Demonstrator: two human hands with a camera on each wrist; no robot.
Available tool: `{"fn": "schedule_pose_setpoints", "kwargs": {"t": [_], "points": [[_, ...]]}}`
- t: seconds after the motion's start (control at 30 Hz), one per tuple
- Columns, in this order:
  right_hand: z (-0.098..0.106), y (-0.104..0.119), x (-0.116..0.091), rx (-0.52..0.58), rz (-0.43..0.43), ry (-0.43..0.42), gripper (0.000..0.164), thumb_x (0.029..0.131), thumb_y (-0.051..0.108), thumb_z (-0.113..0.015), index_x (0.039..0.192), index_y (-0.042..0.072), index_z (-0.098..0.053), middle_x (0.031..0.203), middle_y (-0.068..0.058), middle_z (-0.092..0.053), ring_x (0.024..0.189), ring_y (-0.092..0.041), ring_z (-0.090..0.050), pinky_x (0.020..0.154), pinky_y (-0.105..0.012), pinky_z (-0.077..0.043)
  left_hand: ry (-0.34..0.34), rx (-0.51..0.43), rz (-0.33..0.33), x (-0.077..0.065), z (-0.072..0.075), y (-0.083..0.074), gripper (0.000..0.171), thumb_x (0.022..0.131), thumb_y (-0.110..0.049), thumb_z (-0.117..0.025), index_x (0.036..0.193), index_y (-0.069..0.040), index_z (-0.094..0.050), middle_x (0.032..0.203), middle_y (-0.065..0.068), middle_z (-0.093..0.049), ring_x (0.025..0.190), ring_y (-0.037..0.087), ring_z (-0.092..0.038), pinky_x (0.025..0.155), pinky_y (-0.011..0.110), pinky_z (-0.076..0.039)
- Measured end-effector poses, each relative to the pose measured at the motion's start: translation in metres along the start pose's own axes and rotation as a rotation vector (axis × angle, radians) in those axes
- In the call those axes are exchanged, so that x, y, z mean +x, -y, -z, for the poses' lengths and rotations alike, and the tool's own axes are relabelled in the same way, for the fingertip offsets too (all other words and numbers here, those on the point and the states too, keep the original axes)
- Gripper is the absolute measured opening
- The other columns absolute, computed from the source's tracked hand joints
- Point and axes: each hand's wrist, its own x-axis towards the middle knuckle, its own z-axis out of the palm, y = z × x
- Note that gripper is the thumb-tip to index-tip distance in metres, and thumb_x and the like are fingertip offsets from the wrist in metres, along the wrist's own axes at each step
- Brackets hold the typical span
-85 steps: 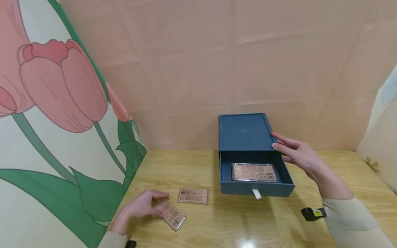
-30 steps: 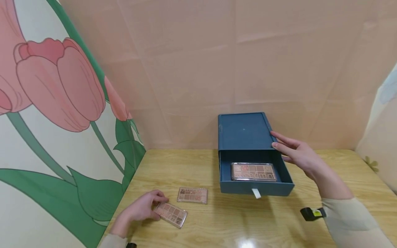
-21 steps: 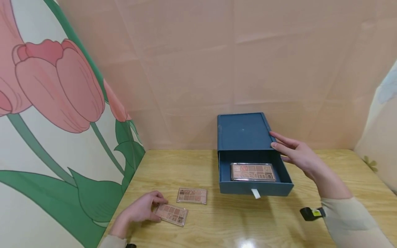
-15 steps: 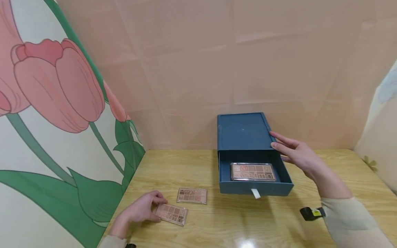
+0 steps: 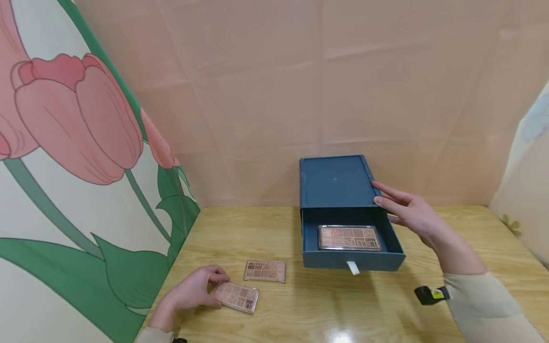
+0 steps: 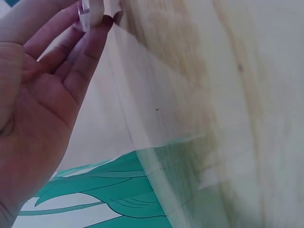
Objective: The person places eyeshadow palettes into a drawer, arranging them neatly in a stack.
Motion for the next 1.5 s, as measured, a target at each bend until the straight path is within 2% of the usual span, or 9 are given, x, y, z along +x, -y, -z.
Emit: {"fn": "schedule_pose_setpoints", "kwargs": {"t": [0.13,0.3,0.53,0.67,0.87,1.0,1.17,1.33,1.5], "points": [[0.000,0.000,-0.001,-0.005,0.002,-0.003,0.076,0.107,0.057,-0.057,0.172,0.029,-0.028,0.174,-0.023,-0.023,0.153,-0.051,-0.032,0.111,-0.063,-0.041,0.010,-0.036,-0.010,-0.001,0.001,0.000,0.054,0.076,-0.023,-0.099,0.126,-0.021,-0.080,0.117,-0.014,-0.066,0.109,0.010,-0.062,0.097,0.032,-0.053],[-0.001,0.001,-0.002,-0.002,0.002,-0.005,0.077,0.107,0.058,-0.057,0.172,0.028,-0.027,0.174,-0.023,-0.023,0.154,-0.051,-0.031,0.112,-0.064,-0.040,0.011,-0.088,-0.023,-0.003,0.002,-0.002,0.057,0.075,-0.022,-0.100,0.128,-0.014,-0.080,0.112,-0.010,-0.067,0.099,0.010,-0.060,0.086,0.027,-0.053],[-0.002,0.003,-0.003,0.009,0.005,-0.006,0.078,0.107,0.057,-0.058,0.172,0.027,-0.028,0.174,-0.023,-0.022,0.154,-0.051,-0.030,0.113,-0.065,-0.039,-0.020,-0.190,-0.014,-0.004,0.002,-0.008,0.060,0.077,-0.020,-0.099,0.131,-0.007,-0.077,0.111,-0.004,-0.066,0.101,0.014,-0.063,0.088,0.028,-0.058],[-0.003,0.003,-0.003,0.008,0.005,-0.008,0.077,0.107,0.057,-0.058,0.172,0.028,-0.028,0.174,-0.023,-0.022,0.154,-0.051,-0.030,0.113,-0.065,-0.039,-0.063,-0.214,-0.013,-0.002,0.002,-0.010,0.062,0.078,-0.021,-0.099,0.133,-0.005,-0.076,0.112,-0.004,-0.066,0.105,0.015,-0.066,0.092,0.030,-0.060],[-0.004,0.001,-0.001,0.014,0.001,-0.005,0.076,0.108,0.056,-0.058,0.172,0.027,-0.027,0.174,-0.024,-0.021,0.154,-0.052,-0.030,0.113,-0.066,-0.038,-0.171,-0.141,-0.017,0.001,0.002,-0.014,0.062,0.076,-0.026,-0.100,0.132,-0.011,-0.077,0.113,-0.011,-0.066,0.107,0.015,-0.061,0.095,0.032,-0.055],[-0.004,0.001,0.000,0.013,0.001,-0.010,0.076,0.108,0.056,-0.058,0.172,0.027,-0.027,0.174,-0.025,-0.021,0.153,-0.053,-0.030,0.113,-0.067,-0.038,-0.230,-0.209,-0.029,0.004,0.002,-0.020,0.059,0.075,-0.023,-0.100,0.130,-0.015,-0.078,0.116,-0.009,-0.066,0.111,0.017,-0.063,0.097,0.032,-0.057],[-0.003,0.000,-0.001,0.005,0.003,-0.017,0.076,0.108,0.056,-0.057,0.172,0.028,-0.027,0.174,-0.025,-0.021,0.153,-0.053,-0.031,0.112,-0.065,-0.040,-0.286,-0.311,-0.066,0.012,0.005,-0.027,0.057,0.076,-0.015,-0.099,0.129,-0.014,-0.078,0.119,-0.002,-0.068,0.115,0.020,-0.067,0.098,0.035,-0.059],[-0.004,0.000,-0.001,0.001,0.006,-0.017,0.076,0.108,0.057,-0.057,0.172,0.028,-0.027,0.173,-0.025,-0.022,0.153,-0.053,-0.032,0.112,-0.064,-0.040,-0.337,-0.338,-0.115,0.018,0.007,-0.032,0.056,0.077,-0.014,-0.099,0.129,-0.008,-0.077,0.115,0.003,-0.066,0.111,0.021,-0.066,0.099,0.035,-0.059],[-0.004,-0.001,-0.001,0.001,0.002,-0.018,0.076,0.108,0.057,-0.057,0.172,0.028,-0.027,0.173,-0.024,-0.023,0.153,-0.052,-0.032,0.112,-0.063,-0.040,-0.393,-0.341,-0.154,0.025,0.009,-0.045,0.053,0.077,-0.017,-0.100,0.126,-0.012,-0.079,0.110,0.001,-0.067,0.109,0.020,-0.067,0.098,0.034,-0.059]]}}
